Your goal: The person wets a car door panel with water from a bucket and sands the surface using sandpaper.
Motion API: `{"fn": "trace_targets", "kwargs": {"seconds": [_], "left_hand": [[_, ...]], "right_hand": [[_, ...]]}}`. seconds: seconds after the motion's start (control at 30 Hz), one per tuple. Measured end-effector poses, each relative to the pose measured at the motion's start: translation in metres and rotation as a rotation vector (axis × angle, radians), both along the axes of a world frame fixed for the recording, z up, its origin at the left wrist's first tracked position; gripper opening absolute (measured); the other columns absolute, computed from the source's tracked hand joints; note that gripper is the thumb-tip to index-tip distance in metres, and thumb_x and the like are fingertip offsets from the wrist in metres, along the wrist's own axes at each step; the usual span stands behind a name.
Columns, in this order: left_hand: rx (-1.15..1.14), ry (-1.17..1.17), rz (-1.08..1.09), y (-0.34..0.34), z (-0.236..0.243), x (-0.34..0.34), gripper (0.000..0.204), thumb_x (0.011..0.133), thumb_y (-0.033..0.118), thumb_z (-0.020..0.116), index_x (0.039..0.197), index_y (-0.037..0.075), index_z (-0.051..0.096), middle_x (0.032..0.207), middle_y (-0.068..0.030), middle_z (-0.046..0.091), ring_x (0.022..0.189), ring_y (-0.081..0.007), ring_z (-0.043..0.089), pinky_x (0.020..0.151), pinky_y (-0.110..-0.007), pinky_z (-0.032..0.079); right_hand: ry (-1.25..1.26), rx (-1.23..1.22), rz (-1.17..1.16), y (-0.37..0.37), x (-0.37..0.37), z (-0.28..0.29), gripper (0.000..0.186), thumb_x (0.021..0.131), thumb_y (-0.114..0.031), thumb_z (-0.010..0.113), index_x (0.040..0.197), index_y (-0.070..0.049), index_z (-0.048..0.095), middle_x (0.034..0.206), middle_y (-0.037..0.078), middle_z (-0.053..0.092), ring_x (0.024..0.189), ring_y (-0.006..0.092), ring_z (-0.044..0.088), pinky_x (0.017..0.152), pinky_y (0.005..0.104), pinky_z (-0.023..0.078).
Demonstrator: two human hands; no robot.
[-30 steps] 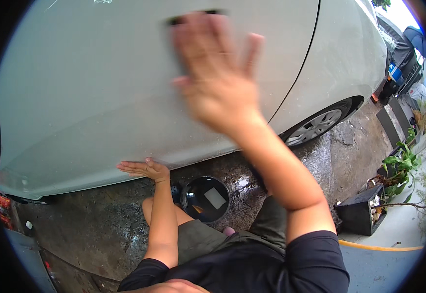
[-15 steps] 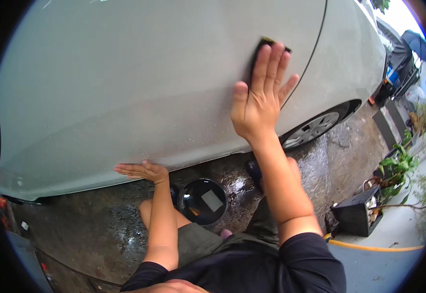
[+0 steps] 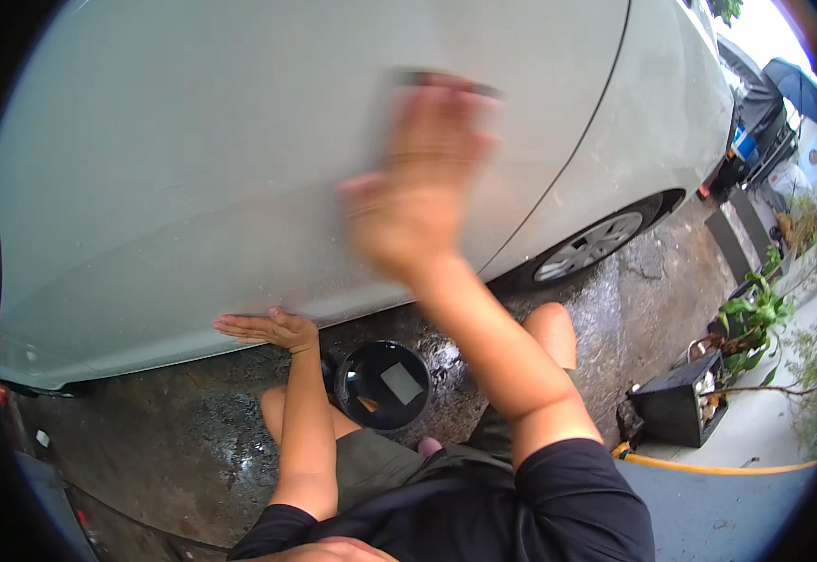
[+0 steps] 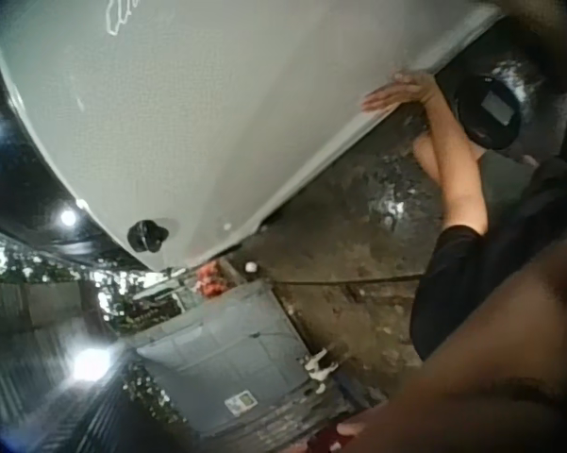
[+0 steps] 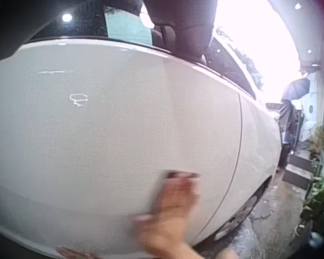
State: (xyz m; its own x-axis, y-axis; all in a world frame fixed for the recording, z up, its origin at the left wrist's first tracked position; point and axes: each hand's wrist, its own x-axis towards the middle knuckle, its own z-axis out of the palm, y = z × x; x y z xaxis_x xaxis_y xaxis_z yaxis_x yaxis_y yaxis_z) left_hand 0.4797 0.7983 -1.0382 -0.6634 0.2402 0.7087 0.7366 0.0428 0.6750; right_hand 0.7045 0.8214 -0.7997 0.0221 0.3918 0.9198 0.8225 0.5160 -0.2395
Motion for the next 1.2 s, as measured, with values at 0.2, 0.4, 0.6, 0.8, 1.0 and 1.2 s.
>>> {"fn": "trace_targets", "kwargs": {"seconds": [0.2,0.4,0.6,0.8,1.0,1.2], "left_hand": [[-0.003,-0.017,0.019,-0.011,-0.006,-0.022,0.101,0.103,0.071,0.026,0.166,-0.002,-0.003,0.173,-0.0292,-0.007,0.161,-0.0441,-0.010,0.124,-0.063,-0.011],[0.020,0.005,-0.013,0.001,0.004,0.002,0.099,0.103,0.071,0.024,0.167,0.000,-0.001,0.173,-0.0291,-0.007,0.161,-0.0440,-0.009,0.124,-0.063,-0.009],[0.021,0.000,0.049,-0.007,-0.005,-0.020,0.095,0.105,0.067,0.024,0.168,0.001,0.000,0.173,-0.0286,-0.006,0.161,-0.0440,-0.008,0.125,-0.062,-0.009],[0.009,-0.026,0.046,0.006,0.008,0.009,0.095,0.104,0.068,0.024,0.168,0.001,0.000,0.174,-0.0275,-0.005,0.161,-0.0438,-0.007,0.125,-0.062,-0.005],[0.034,-0.030,0.072,0.002,-0.008,-0.008,0.095,0.105,0.067,0.025,0.168,0.001,0.002,0.174,-0.0277,-0.003,0.162,-0.0434,-0.004,0.125,-0.063,-0.005],[0.051,-0.011,0.044,-0.003,0.005,-0.005,0.098,0.103,0.071,0.025,0.168,0.001,0.002,0.175,-0.0250,-0.001,0.162,-0.0423,-0.004,0.124,-0.064,-0.007]], "right_hand": [[-0.516,-0.117,-0.024,-0.024,-0.027,0.000,0.083,0.103,-0.051,0.046,0.169,-0.011,0.018,0.178,0.010,0.010,0.164,0.0331,0.001,0.121,0.0692,-0.017],[-0.030,-0.050,-0.067,0.005,0.065,-0.026,0.082,0.105,-0.043,0.047,0.168,-0.003,0.014,0.177,0.019,0.006,0.164,0.0362,-0.002,0.124,0.0632,-0.012],[-0.633,0.088,0.003,-0.017,-0.038,0.013,0.092,0.096,-0.048,0.056,0.170,-0.011,0.015,0.177,0.014,0.009,0.164,0.0335,-0.002,0.123,0.0647,-0.015],[-0.100,-0.018,-0.167,0.014,0.094,0.001,0.078,0.108,-0.040,0.042,0.168,0.000,0.011,0.177,0.019,0.003,0.163,0.0358,-0.005,0.125,0.0594,-0.012],[-0.570,0.173,0.036,-0.019,-0.081,0.050,0.093,0.097,-0.057,0.053,0.170,-0.011,0.017,0.177,0.012,0.008,0.164,0.0337,0.000,0.123,0.0670,-0.014],[-0.422,0.034,-0.260,0.008,0.147,0.026,0.085,0.107,-0.054,0.040,0.166,0.002,0.017,0.176,0.020,0.010,0.163,0.0378,0.001,0.128,0.0559,-0.007]]}}
